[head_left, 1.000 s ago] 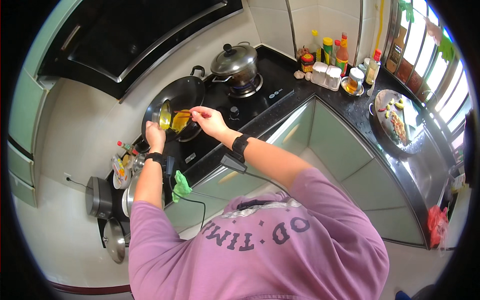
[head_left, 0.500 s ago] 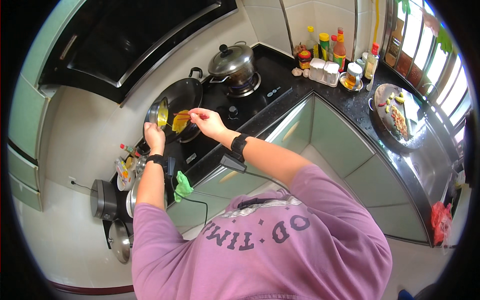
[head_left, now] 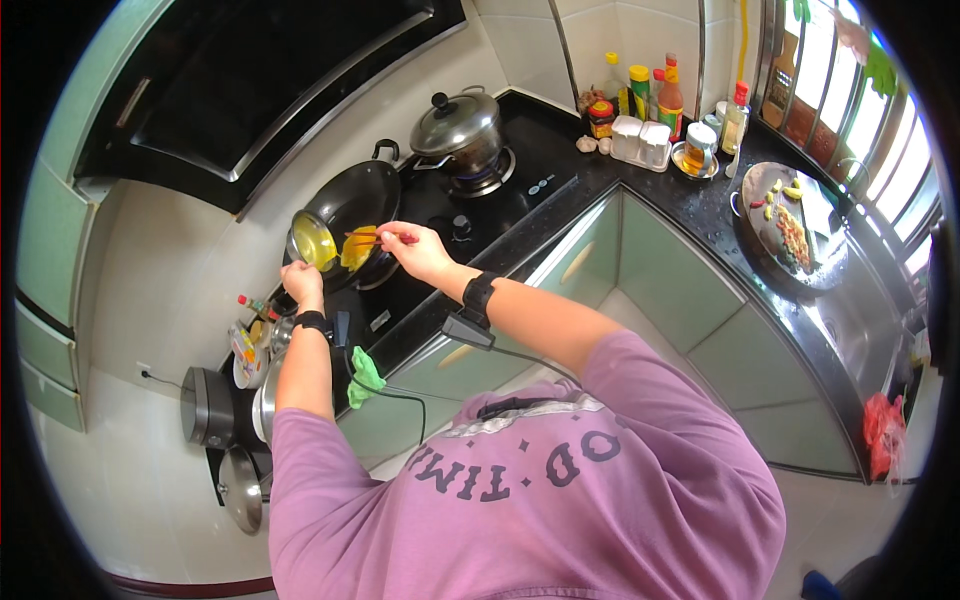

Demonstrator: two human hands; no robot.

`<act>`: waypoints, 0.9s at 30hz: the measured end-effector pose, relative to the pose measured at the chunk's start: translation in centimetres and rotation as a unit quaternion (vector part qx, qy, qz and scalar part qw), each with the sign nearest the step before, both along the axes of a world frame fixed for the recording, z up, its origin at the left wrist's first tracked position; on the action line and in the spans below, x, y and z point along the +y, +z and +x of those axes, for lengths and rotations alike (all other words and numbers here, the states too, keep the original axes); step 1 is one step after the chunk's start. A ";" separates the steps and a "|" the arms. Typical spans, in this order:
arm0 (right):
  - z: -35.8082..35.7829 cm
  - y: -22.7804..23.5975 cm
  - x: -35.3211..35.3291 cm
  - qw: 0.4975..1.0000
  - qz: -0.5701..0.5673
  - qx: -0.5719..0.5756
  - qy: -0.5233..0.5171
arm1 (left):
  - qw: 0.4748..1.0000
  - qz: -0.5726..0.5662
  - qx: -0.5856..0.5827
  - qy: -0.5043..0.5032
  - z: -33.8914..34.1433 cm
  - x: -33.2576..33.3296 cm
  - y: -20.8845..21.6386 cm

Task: The recorder cracks two eggs into a small bowl, retrieves chopsticks from a nearby appliance, beats the eggs, and pours them into a frying pan on the stove.

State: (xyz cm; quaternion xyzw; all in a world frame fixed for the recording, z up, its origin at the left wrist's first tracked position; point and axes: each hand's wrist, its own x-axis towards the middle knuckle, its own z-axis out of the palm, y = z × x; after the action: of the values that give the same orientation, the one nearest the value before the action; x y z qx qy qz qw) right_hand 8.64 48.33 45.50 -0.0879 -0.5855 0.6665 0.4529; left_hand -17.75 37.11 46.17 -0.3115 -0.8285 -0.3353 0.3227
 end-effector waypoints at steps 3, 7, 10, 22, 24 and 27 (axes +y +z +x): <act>0.0 0.0 -0.2 1.000 0.007 -0.009 -0.005 | 0.998 0.031 -0.052 0.021 -3.5 -0.1 -1.9; -0.1 -0.6 0.0 1.000 -0.014 -0.021 -0.005 | 0.992 0.052 -0.116 0.010 -5.7 0.1 -3.0; 0.0 -1.2 0.6 0.999 -0.026 -0.013 -0.014 | 0.949 0.103 -0.292 -0.053 -2.0 1.3 -1.5; -0.1 -0.9 0.4 0.997 -0.060 0.050 -0.005 | 0.753 0.390 -0.521 -0.097 -2.4 1.2 -0.7; -0.5 -0.4 -0.2 0.996 -0.063 0.058 0.007 | 0.748 0.403 -0.517 -0.101 -5.6 0.0 -1.7; -0.3 -0.7 0.3 0.994 -0.084 0.062 0.007 | 0.708 0.429 -0.547 -0.122 -6.5 0.9 -2.5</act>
State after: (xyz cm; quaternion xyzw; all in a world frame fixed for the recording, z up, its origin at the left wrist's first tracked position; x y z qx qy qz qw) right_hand 8.35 48.63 44.82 -0.0800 -0.4986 0.7207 0.4750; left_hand -24.29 37.98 43.70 -0.0002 -0.5817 -0.8026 -0.1321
